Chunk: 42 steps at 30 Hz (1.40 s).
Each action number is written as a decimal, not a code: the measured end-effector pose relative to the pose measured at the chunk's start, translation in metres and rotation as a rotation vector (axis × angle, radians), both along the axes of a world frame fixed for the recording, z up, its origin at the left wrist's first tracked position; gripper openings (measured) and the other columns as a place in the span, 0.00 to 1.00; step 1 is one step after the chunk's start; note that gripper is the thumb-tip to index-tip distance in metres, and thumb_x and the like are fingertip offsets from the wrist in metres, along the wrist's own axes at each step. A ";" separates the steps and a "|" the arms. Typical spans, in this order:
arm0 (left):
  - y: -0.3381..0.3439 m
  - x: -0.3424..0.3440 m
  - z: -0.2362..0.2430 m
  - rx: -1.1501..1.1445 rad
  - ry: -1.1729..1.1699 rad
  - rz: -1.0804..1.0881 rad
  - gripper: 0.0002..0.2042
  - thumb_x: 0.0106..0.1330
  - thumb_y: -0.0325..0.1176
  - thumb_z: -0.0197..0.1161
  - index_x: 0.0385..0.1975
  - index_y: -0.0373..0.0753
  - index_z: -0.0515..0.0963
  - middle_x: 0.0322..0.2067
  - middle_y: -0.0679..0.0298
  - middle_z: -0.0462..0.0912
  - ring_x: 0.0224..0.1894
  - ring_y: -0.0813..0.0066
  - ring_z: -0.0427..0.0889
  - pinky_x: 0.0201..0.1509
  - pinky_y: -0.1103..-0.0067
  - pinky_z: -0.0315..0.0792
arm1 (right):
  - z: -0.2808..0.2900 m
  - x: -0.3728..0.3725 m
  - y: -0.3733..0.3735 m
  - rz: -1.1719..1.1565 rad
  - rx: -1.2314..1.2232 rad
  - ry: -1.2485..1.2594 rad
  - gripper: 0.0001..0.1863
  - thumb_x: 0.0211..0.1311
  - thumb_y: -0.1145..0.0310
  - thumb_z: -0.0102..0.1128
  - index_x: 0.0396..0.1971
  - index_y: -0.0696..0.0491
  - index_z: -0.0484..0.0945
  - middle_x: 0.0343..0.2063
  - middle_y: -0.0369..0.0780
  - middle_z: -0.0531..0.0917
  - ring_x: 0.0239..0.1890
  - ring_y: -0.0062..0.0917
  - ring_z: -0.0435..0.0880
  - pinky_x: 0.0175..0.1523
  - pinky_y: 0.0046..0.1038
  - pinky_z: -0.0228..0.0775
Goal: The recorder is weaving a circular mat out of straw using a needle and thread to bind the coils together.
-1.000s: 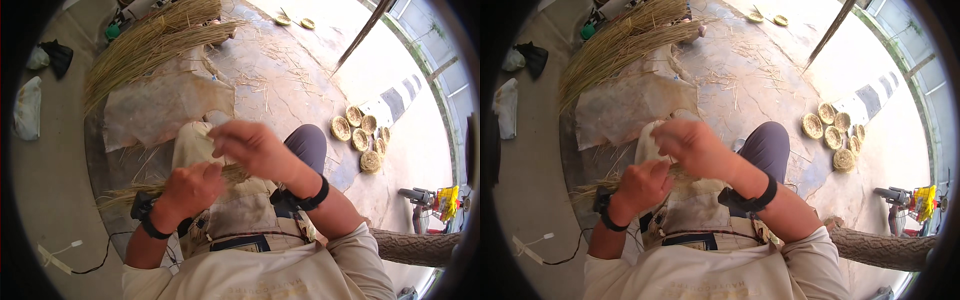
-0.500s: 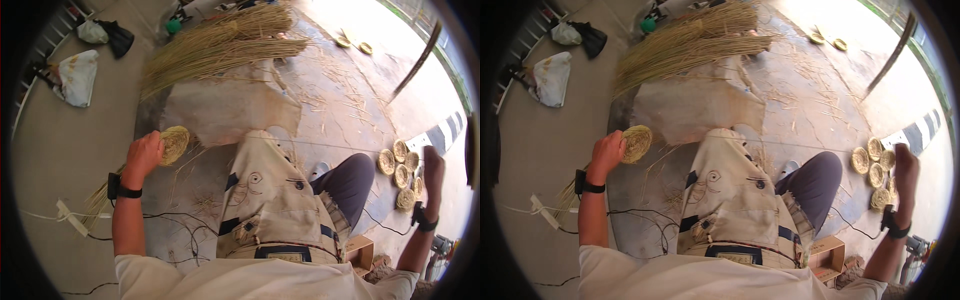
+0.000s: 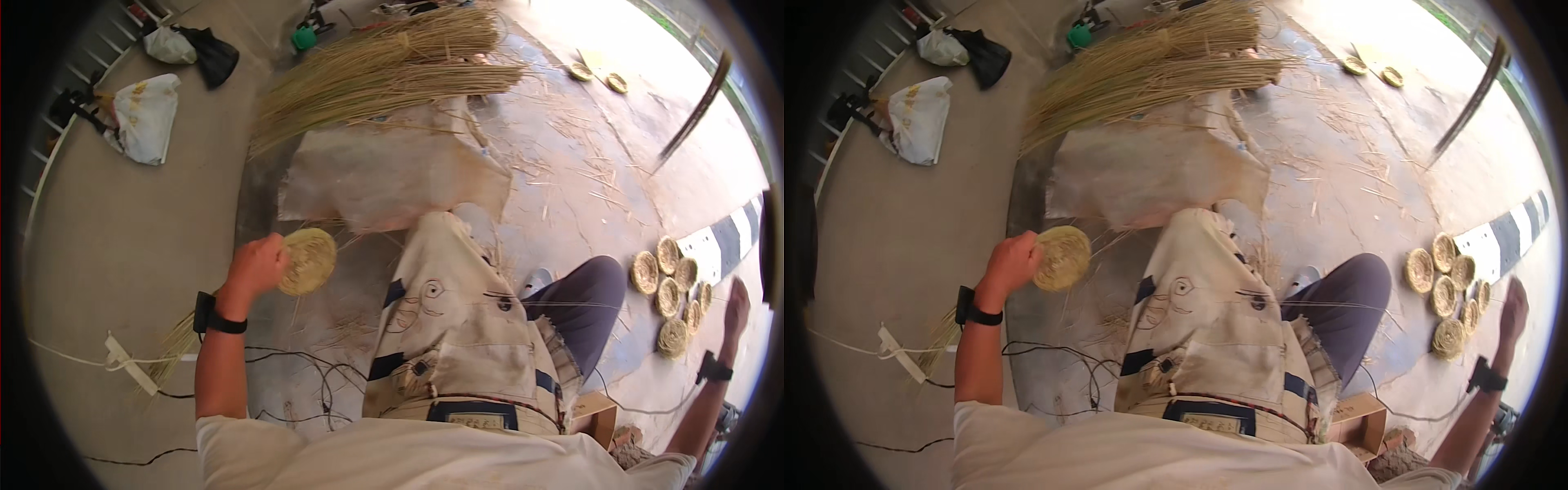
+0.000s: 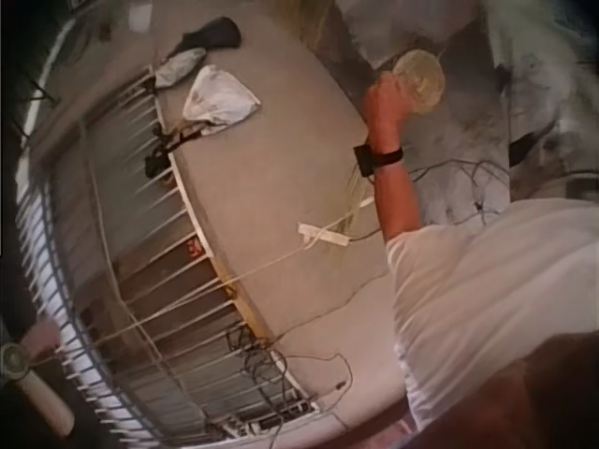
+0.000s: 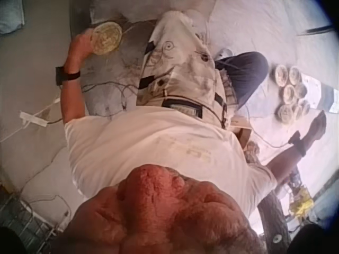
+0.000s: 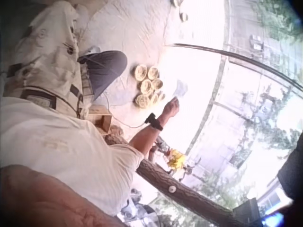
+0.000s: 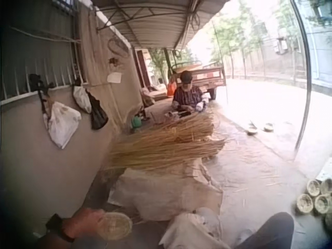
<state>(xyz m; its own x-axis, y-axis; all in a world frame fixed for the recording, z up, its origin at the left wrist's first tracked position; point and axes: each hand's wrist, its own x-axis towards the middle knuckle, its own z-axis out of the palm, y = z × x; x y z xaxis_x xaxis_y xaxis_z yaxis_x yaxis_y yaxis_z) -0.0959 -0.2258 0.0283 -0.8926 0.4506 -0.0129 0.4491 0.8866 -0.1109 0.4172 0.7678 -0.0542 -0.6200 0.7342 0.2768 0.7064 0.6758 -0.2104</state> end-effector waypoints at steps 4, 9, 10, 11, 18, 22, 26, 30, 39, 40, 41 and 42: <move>0.111 0.036 0.007 0.304 -0.284 -0.346 0.13 0.67 0.35 0.62 0.47 0.37 0.81 0.33 0.42 0.86 0.37 0.38 0.86 0.40 0.54 0.80 | 0.065 -0.176 -0.267 0.304 -0.264 0.353 0.17 0.78 0.69 0.55 0.58 0.60 0.83 0.42 0.35 0.87 0.42 0.23 0.84 0.51 0.26 0.76; 0.213 0.093 0.017 0.463 -0.594 -0.575 0.21 0.66 0.33 0.65 0.60 0.39 0.79 0.33 0.44 0.87 0.36 0.42 0.87 0.40 0.57 0.81 | 0.080 -0.297 -0.495 1.221 -0.886 0.451 0.24 0.78 0.64 0.56 0.68 0.59 0.74 0.64 0.52 0.81 0.71 0.47 0.76 0.73 0.37 0.69; 0.226 0.099 0.018 0.453 -0.688 -0.604 0.23 0.65 0.32 0.65 0.61 0.39 0.78 0.33 0.45 0.87 0.35 0.43 0.88 0.39 0.58 0.82 | 0.054 -0.315 -0.513 1.282 -0.859 0.509 0.25 0.79 0.62 0.58 0.68 0.59 0.74 0.60 0.49 0.84 0.63 0.42 0.83 0.67 0.34 0.74; 0.229 0.101 0.014 0.456 -0.705 -0.615 0.23 0.65 0.32 0.65 0.61 0.39 0.78 0.33 0.45 0.87 0.35 0.43 0.88 0.39 0.58 0.82 | 0.042 -0.318 -0.512 1.262 -0.860 0.500 0.25 0.79 0.62 0.58 0.68 0.59 0.74 0.60 0.49 0.84 0.63 0.42 0.83 0.67 0.34 0.74; 0.231 0.101 -0.018 0.571 -0.701 -0.643 0.22 0.66 0.28 0.66 0.61 0.39 0.80 0.34 0.48 0.88 0.33 0.47 0.88 0.38 0.62 0.83 | -0.021 -0.271 -0.442 1.130 -1.234 -0.398 0.22 0.82 0.55 0.56 0.51 0.61 0.86 0.41 0.39 0.87 0.36 0.23 0.82 0.44 0.30 0.77; 0.236 0.100 -0.038 0.661 -0.649 -0.691 0.20 0.66 0.27 0.66 0.59 0.39 0.82 0.34 0.49 0.89 0.33 0.48 0.89 0.39 0.62 0.83 | 0.010 -0.270 -0.470 0.756 -1.827 0.243 0.22 0.83 0.55 0.54 0.40 0.59 0.87 0.44 0.42 0.89 0.33 0.26 0.84 0.39 0.29 0.78; 0.241 0.101 -0.043 0.637 -0.613 -0.733 0.20 0.66 0.27 0.66 0.59 0.40 0.83 0.35 0.50 0.89 0.33 0.50 0.89 0.40 0.63 0.83 | -0.011 -0.306 -0.512 0.563 -2.505 0.757 0.23 0.82 0.53 0.54 0.51 0.61 0.82 0.40 0.41 0.89 0.28 0.23 0.80 0.33 0.22 0.72; 0.238 0.103 -0.041 0.558 -0.538 -0.800 0.19 0.66 0.28 0.66 0.57 0.40 0.84 0.35 0.52 0.89 0.35 0.52 0.89 0.40 0.64 0.83 | -0.045 -0.320 -0.484 0.430 -2.239 0.444 0.20 0.81 0.56 0.56 0.46 0.60 0.85 0.22 0.32 0.77 0.24 0.16 0.71 0.27 0.19 0.57; 0.211 0.096 -0.051 0.540 -0.610 -0.706 0.15 0.71 0.32 0.64 0.55 0.37 0.80 0.37 0.49 0.88 0.38 0.45 0.87 0.42 0.59 0.81 | 0.013 -0.295 -0.517 1.026 -1.092 -0.140 0.18 0.71 0.58 0.72 0.40 0.62 0.87 0.23 0.38 0.83 0.28 0.16 0.76 0.35 0.28 0.72; 0.208 0.097 -0.050 0.529 -0.663 -0.673 0.14 0.72 0.33 0.64 0.53 0.36 0.80 0.37 0.48 0.87 0.38 0.43 0.87 0.42 0.58 0.81 | 0.011 -0.293 -0.517 1.015 -1.149 -0.087 0.19 0.69 0.57 0.72 0.37 0.61 0.87 0.21 0.42 0.82 0.25 0.22 0.76 0.34 0.32 0.72; 0.206 0.099 -0.052 0.528 -0.664 -0.672 0.14 0.72 0.33 0.64 0.53 0.36 0.80 0.37 0.48 0.87 0.38 0.43 0.87 0.42 0.58 0.81 | 0.010 -0.291 -0.516 1.001 -1.206 -0.034 0.19 0.68 0.55 0.73 0.34 0.60 0.86 0.19 0.47 0.80 0.22 0.28 0.76 0.32 0.35 0.72; 0.204 0.102 -0.057 0.554 -0.672 -0.645 0.12 0.73 0.33 0.63 0.51 0.36 0.80 0.36 0.47 0.87 0.39 0.43 0.87 0.42 0.58 0.81 | 0.009 -0.289 -0.515 1.001 -1.207 -0.034 0.19 0.68 0.55 0.73 0.34 0.60 0.86 0.19 0.47 0.80 0.22 0.28 0.76 0.32 0.35 0.72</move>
<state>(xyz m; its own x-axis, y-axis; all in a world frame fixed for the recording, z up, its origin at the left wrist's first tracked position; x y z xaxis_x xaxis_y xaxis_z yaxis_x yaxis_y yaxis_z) 0.0065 -0.0222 -0.0284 -0.3714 0.9265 -0.0609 0.6683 0.3123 0.6751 0.1286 0.2529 -0.0449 -0.9656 -0.1951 -0.1721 0.1070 0.3054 -0.9462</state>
